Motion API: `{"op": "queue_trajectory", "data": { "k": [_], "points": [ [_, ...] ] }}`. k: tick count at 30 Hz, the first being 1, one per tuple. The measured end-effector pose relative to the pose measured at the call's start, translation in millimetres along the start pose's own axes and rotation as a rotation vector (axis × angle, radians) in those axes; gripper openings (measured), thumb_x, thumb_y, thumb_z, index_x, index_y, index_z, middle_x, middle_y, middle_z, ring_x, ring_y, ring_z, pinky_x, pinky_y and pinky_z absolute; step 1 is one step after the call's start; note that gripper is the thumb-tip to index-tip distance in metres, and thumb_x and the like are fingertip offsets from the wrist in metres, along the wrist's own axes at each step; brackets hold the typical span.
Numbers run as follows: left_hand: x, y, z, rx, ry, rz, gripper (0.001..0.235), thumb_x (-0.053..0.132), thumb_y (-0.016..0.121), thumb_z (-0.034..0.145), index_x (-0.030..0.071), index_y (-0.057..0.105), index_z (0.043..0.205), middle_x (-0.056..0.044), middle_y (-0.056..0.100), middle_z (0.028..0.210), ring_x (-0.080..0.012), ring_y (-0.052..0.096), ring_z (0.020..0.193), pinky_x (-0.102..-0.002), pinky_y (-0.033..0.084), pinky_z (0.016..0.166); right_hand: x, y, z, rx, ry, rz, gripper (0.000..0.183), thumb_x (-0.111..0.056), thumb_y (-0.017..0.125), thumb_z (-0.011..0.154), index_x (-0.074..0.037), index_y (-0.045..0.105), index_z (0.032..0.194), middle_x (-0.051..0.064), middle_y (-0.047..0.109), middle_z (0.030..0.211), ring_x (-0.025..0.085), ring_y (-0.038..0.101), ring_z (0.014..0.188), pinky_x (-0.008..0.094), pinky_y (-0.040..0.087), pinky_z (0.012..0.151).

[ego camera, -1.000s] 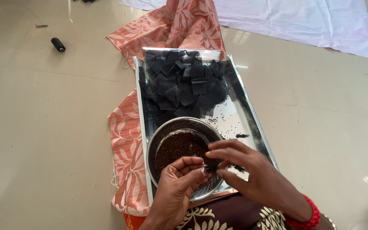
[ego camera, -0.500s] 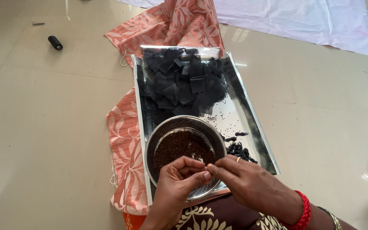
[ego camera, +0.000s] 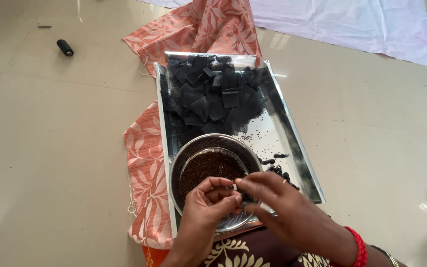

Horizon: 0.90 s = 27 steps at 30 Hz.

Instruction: Manual filling of small black fabric squares with seeds or similar granular material.

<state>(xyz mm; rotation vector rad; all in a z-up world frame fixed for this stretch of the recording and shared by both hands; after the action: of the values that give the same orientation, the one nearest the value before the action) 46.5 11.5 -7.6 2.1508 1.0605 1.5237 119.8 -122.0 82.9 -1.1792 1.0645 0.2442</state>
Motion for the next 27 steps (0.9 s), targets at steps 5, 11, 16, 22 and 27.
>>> {"op": "queue_trajectory", "data": {
  "k": [5,11,16,22,27],
  "points": [
    [-2.6,0.2,1.4,-0.034,-0.114,-0.015,0.027,0.000,0.075,0.082,-0.001,0.064,0.106,-0.012,0.075,0.090,-0.0155,0.074,0.082,-0.029,0.064,0.080,-6.6,10.6,-15.2,0.033,-0.438,-0.553,0.062,-0.019,0.069,0.086,0.004,0.054,0.142,0.017,0.063,0.121,0.029,0.066,0.106,0.037,0.058,0.083],
    [-10.8,-1.4,2.3,-0.154,-0.038,0.029,0.018,-0.001,0.075,0.088,-0.003,0.064,0.102,-0.013,0.075,0.091,-0.0158,0.073,0.083,-0.029,0.062,0.078,13.2,19.0,-16.4,-0.068,-0.419,-0.701,0.045,-0.012,0.068,0.086,0.007,0.058,0.125,0.011,0.064,0.103,0.028,0.065,0.098,0.039,0.056,0.079],
    [-7.8,3.7,-3.5,-0.153,0.170,0.155,0.013,0.000,0.074,0.090,-0.003,0.065,0.100,-0.013,0.077,0.093,-0.0147,0.076,0.087,-0.028,0.064,0.082,39.8,17.9,-9.0,-0.050,-0.107,-0.412,0.010,-0.012,0.063,0.093,-0.003,0.060,0.090,0.008,0.059,0.082,0.018,0.060,0.071,0.035,0.050,0.060],
    [7.8,14.9,-14.3,-0.068,0.445,0.632,0.015,0.002,0.077,0.088,0.001,0.068,0.100,-0.009,0.077,0.092,-0.0130,0.079,0.087,-0.026,0.065,0.078,70.7,21.8,-11.5,-0.118,0.377,0.383,0.035,-0.024,0.056,0.107,0.000,0.062,0.083,0.004,0.052,0.064,0.015,0.046,0.059,0.033,0.040,0.052],
    [-1.5,-2.1,3.4,0.015,0.021,0.193,0.023,-0.002,0.076,0.083,-0.001,0.064,0.103,-0.011,0.074,0.089,-0.0153,0.073,0.078,-0.030,0.064,0.076,17.7,-1.5,-0.7,0.103,0.051,-0.143,0.033,-0.025,0.063,0.097,0.000,0.063,0.118,0.005,0.070,0.092,0.017,0.070,0.075,0.032,0.054,0.062]
  ]
}}
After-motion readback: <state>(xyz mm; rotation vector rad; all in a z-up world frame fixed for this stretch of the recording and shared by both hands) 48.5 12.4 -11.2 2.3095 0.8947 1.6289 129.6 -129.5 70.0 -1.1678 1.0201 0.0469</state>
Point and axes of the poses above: each hand's wrist, its own z-axis towards the middle knuckle, its own y-axis out of the palm, x = y × z, the point moved 5 cm from there along z, towards the middle knuckle
